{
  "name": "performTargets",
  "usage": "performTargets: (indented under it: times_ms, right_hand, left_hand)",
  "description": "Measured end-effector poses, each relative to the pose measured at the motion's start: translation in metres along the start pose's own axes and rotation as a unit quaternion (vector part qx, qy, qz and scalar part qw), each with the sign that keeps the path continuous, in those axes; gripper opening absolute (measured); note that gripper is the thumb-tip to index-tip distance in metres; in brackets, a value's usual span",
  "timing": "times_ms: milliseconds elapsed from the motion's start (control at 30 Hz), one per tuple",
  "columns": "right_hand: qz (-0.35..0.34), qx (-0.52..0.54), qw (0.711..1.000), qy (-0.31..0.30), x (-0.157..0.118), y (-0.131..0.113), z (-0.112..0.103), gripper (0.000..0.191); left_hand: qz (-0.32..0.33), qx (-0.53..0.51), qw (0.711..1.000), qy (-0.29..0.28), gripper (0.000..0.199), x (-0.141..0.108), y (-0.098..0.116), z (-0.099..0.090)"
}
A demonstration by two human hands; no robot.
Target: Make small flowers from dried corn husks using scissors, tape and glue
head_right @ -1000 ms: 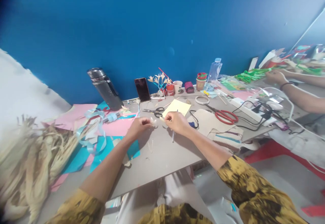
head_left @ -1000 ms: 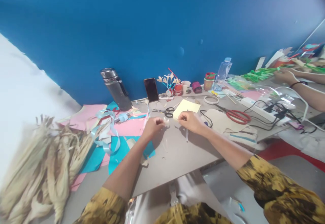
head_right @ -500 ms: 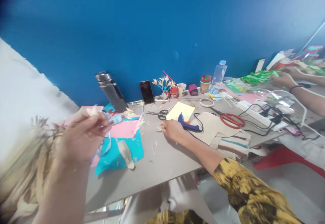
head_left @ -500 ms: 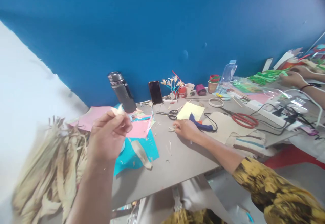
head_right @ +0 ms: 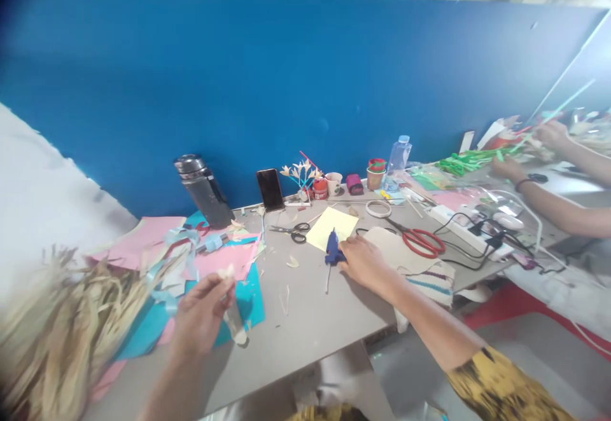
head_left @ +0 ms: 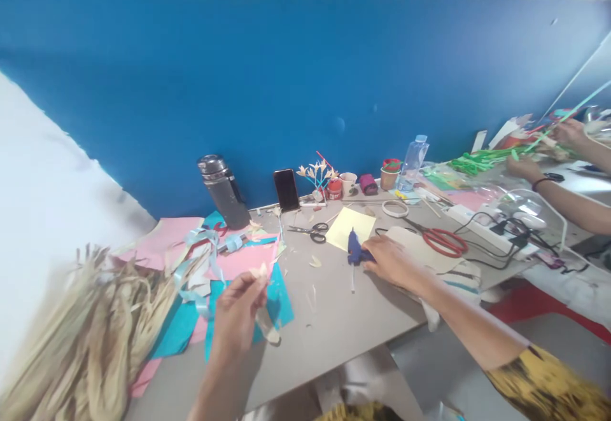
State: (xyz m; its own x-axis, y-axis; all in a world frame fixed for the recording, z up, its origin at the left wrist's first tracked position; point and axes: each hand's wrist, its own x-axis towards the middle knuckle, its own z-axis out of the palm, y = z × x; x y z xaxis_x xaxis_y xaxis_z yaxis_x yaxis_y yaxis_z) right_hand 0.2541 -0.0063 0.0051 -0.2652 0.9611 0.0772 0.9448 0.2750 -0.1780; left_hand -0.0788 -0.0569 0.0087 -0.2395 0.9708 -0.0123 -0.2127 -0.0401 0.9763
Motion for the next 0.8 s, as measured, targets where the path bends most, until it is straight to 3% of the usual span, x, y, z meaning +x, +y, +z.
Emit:
performTargets:
  times_ms: [100,267,467,633,800]
  right_hand:
    - [0.013,-0.027,0.999,-0.024,0.001,-0.005,-0.002,0.030]
    - [0.068,-0.031,0.997,-0.034,0.008,-0.008,-0.007,0.044]
    - [0.066,-0.025,0.994,-0.078,0.014,-0.002,0.001,0.033]
    - [0.048,0.027,0.998,-0.039,0.015,0.014,0.016,0.024]
    - [0.053,0.124,0.990,0.040,0.008,0.036,0.027,0.032]
  left_hand:
    - [-0.031,0.023,0.999,-0.038,0.024,-0.001,-0.007,0.013]
    - [-0.049,0.032,0.994,-0.092,0.024,0.013,0.006,0.038]
    - [-0.081,0.020,0.992,-0.097,0.023,0.029,0.010,0.053]
    - [-0.112,-0.017,0.990,-0.080,0.024,0.031,0.011,0.051]
    - [-0.149,-0.080,0.983,-0.076,0.026,0.031,0.011,0.042]
